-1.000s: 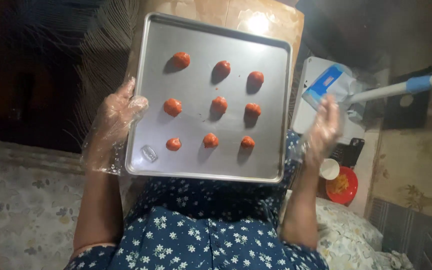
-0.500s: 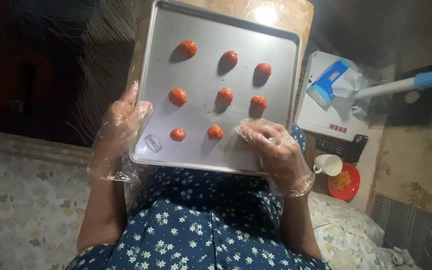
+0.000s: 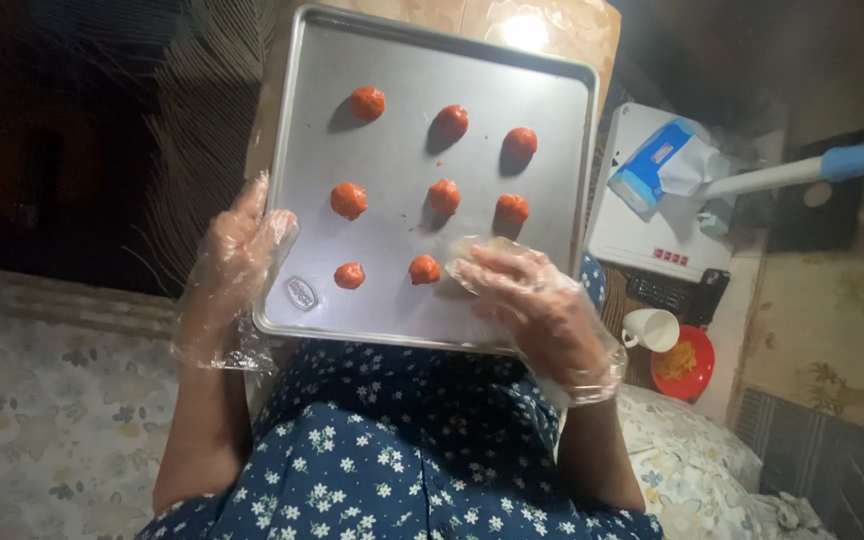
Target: Arranging and spacing out small orange dough balls on a metal baking tray while wearing plastic gloves to ensure even spacing.
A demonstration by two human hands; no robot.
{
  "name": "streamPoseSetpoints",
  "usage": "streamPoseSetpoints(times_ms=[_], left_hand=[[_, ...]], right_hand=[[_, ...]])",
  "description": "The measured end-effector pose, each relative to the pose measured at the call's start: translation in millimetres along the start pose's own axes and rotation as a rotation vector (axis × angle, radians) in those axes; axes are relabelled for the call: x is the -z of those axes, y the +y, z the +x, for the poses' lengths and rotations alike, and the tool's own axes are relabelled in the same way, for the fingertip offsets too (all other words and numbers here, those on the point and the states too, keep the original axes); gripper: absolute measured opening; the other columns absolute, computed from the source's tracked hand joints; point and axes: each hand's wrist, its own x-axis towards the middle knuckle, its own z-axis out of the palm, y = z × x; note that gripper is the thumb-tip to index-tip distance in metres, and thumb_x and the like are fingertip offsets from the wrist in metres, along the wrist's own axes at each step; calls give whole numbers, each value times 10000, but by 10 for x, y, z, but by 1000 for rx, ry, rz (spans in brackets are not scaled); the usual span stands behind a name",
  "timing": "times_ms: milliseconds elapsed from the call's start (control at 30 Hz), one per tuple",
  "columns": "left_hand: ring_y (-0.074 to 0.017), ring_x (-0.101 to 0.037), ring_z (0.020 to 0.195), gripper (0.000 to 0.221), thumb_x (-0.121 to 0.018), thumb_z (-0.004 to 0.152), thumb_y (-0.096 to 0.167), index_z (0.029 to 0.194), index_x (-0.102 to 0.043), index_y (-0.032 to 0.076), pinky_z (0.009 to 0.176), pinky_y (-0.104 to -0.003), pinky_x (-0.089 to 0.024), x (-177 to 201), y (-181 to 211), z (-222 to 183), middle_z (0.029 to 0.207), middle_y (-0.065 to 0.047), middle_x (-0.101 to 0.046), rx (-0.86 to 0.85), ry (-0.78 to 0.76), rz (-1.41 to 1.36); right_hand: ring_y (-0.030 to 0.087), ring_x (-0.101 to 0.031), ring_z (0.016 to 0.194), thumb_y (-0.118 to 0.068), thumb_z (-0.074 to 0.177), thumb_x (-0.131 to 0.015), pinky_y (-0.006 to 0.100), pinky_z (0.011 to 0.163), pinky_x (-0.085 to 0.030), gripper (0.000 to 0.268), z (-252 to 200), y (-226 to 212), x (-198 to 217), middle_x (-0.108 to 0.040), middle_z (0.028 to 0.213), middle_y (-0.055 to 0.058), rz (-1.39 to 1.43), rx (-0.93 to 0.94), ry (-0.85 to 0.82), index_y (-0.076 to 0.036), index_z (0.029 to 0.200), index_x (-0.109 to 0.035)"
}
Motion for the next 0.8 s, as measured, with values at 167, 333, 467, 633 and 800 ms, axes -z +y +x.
streamPoseSetpoints(times_ms=[167,333,467,633,800], left_hand=[[-297,-637,741,478,-581,997,195,1442,-540,26,678,-480,-541,-24,91,-16,850,-248,-693,16,36,-62],[-294,-642,710,497,-588,985,204,1437,-539,1,628,-446,-537,-67,-73,25,794,-230,-675,-9,50,-68],[-400,-696,773,493,-612,989,207,1430,-541,-3,658,-532,-543,-55,-422,164,889,-323,-689,-25,63,-4],[-305,-668,747,489,-595,995,247,1436,-547,40,673,-464,-559,-28,-38,52,866,-247,-697,22,46,-24],[-374,-709,784,512,-615,966,234,1416,-548,-1,711,-510,-559,-53,-186,66,873,-289,-702,-16,61,-39]], right_hand=[[256,-688,716,-31,979,-632,373,708,-582,169,301,-436,162,-696,762,113,-320,263,98,-91,1030,-781],[169,-652,760,-191,1037,-619,304,697,-550,137,164,-98,-246,-681,853,-5,-579,113,222,-201,961,-733],[195,-655,796,-139,1003,-638,340,731,-549,92,125,-14,-154,-679,915,35,-524,93,180,-185,1017,-716],[281,-737,1047,-50,984,-633,376,893,-596,233,-8,56,-58,-768,1189,93,-68,158,140,-132,1146,-778],[290,-723,1071,-131,988,-626,385,924,-576,206,5,182,-25,-751,1193,72,-90,194,129,-146,1129,-775]])
